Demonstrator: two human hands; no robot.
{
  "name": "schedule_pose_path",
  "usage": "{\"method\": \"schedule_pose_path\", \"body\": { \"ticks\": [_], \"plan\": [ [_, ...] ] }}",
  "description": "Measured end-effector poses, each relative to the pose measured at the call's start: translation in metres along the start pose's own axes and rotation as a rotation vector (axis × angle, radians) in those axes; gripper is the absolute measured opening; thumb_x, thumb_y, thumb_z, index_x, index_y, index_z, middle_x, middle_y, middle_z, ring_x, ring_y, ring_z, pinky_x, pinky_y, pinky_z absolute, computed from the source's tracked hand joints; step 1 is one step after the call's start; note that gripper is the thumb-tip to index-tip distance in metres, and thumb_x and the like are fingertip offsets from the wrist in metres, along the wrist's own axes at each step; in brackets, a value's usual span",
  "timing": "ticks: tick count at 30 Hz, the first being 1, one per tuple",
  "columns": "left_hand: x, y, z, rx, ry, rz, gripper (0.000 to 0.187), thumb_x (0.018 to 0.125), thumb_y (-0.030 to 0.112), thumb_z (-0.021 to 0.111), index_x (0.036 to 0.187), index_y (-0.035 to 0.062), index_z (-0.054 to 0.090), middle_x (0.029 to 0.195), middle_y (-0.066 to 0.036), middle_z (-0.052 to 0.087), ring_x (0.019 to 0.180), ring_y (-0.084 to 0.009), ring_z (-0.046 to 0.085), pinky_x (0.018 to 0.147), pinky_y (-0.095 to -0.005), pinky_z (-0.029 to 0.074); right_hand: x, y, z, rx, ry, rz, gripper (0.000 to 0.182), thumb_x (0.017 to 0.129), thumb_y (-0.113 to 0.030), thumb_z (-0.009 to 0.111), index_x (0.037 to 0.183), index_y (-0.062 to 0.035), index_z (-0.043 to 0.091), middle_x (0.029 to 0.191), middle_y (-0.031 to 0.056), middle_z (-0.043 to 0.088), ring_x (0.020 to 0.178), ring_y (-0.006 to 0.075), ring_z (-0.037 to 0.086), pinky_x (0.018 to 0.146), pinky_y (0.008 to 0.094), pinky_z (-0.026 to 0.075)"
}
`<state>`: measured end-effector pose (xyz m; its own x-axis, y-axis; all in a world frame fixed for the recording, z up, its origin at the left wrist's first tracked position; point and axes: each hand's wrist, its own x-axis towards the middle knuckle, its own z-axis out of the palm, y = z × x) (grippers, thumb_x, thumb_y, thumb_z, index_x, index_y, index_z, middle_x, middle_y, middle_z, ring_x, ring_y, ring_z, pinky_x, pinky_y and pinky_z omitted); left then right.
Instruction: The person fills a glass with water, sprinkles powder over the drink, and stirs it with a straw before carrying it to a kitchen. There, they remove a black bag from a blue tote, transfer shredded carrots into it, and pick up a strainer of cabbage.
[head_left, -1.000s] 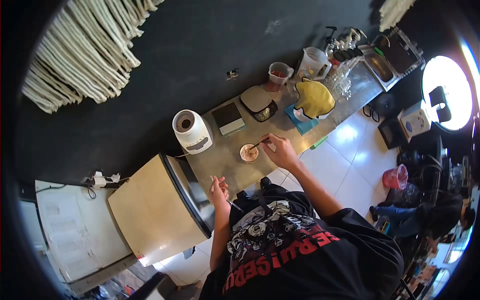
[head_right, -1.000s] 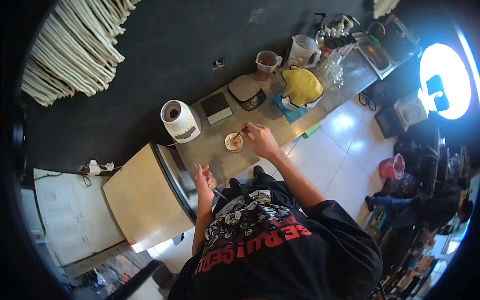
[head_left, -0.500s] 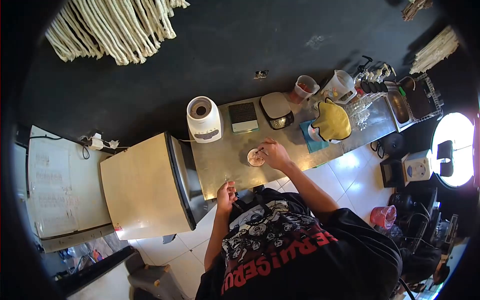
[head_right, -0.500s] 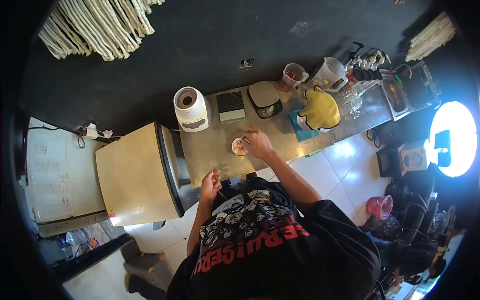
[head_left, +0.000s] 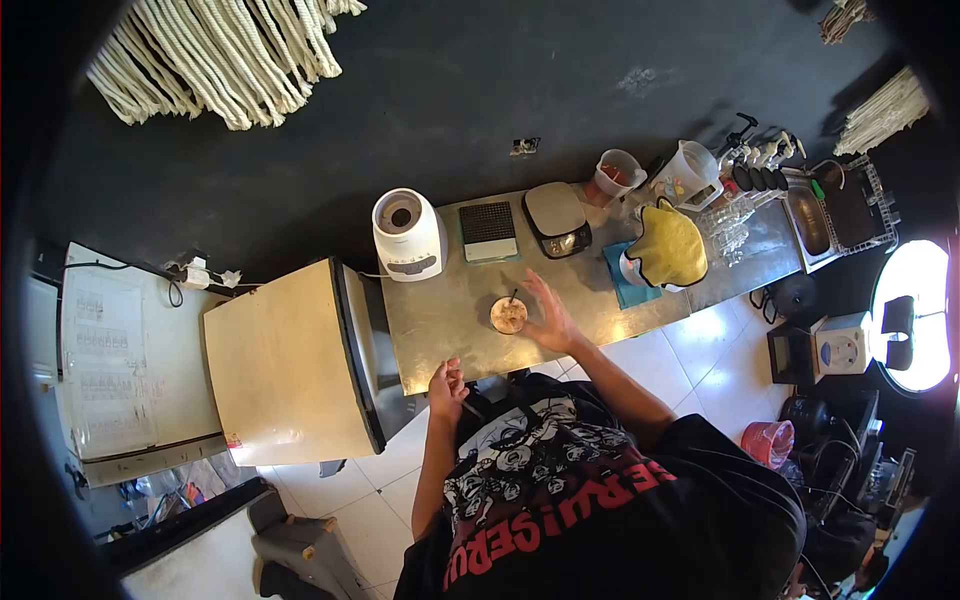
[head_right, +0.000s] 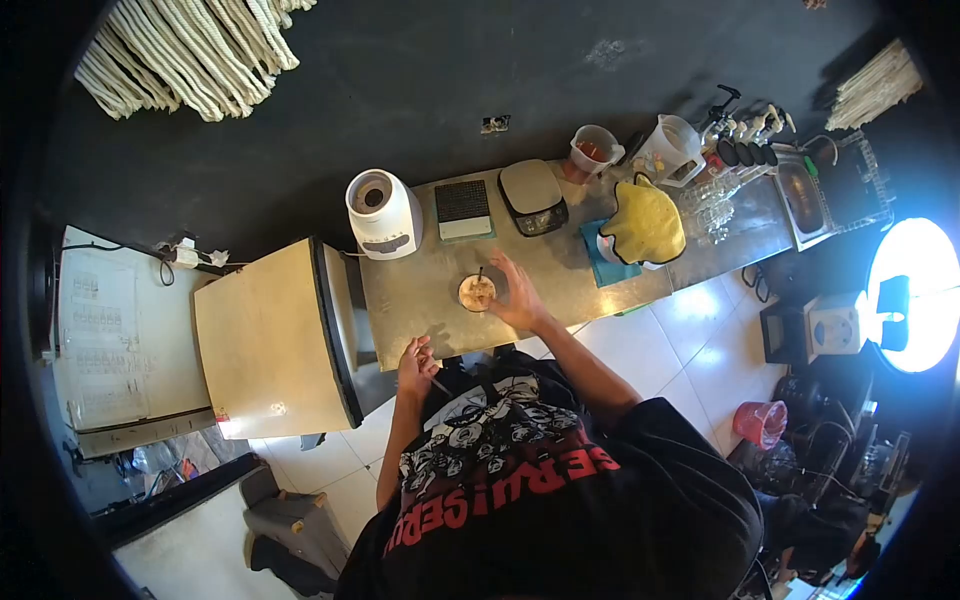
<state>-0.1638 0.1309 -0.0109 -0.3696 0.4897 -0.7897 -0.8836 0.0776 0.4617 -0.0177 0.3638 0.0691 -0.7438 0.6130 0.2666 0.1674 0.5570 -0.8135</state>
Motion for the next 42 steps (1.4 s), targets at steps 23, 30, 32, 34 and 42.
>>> {"method": "schedule_pose_path", "body": {
  "ticks": [23,30,32,34,42],
  "plan": [
    [-0.091,-0.048,-0.060,0.019,0.132,0.181,0.028,0.097,0.013,0.043,0.123,0.0129,0.051,0.061,0.004,0.044,0.045,-0.0070,0.038,0.040,-0.0228,0.031,0.042,-0.083,0.012,0.328,-0.381,0.138,0.083,0.059,-0.026,0.089,0.127,-0.0007,0.050,0.119,0.0137,0.062,0.111,0.0219,0.059,0.096,0.0349,0.045],
    [-0.228,-0.074,-0.184,0.467,-0.031,0.171,0.034,0.099,0.025,0.050,0.106,-0.0042,0.067,0.097,-0.007,0.069,0.087,-0.0131,0.060,0.080,-0.0278,0.047,0.083,-0.263,0.062,0.559,-0.541,-0.178,0.083,0.060,-0.027,0.090,0.128,0.0003,0.051,0.120,0.0084,0.060,0.117,0.0195,0.052,0.105,0.0346,0.037],
    [-0.235,-0.089,-0.247,0.349,0.020,0.189,0.035,0.099,0.025,0.050,0.102,-0.0048,0.068,0.092,-0.006,0.069,0.082,-0.0132,0.060,0.076,-0.0281,0.048,0.081,-0.304,0.096,0.704,-0.588,-0.189,0.080,0.061,-0.025,0.089,0.127,0.0001,0.052,0.118,0.0069,0.061,0.114,0.0178,0.053,0.104,0.0333,0.037],
    [-0.250,-0.092,-0.291,0.503,0.114,0.336,0.037,0.098,0.027,0.049,0.086,-0.0042,0.066,0.073,-0.005,0.065,0.067,-0.0129,0.056,0.064,-0.0301,0.046,0.078,-0.345,0.131,0.794,-0.612,-0.224,0.078,0.061,-0.024,0.088,0.126,0.0000,0.052,0.115,0.0055,0.062,0.111,0.0160,0.055,0.102,0.0312,0.037],
    [-0.315,-0.046,-0.373,0.444,0.784,0.587,0.053,0.098,0.036,0.053,0.060,0.0020,0.038,0.056,-0.001,0.034,0.052,-0.0087,0.028,0.047,-0.0336,0.023,0.050,-0.478,0.285,0.849,-0.835,-0.344,0.080,0.057,-0.021,0.091,0.125,-0.0019,0.054,0.116,0.0050,0.060,0.115,0.0167,0.052,0.104,0.0323,0.035]
  ]
}}
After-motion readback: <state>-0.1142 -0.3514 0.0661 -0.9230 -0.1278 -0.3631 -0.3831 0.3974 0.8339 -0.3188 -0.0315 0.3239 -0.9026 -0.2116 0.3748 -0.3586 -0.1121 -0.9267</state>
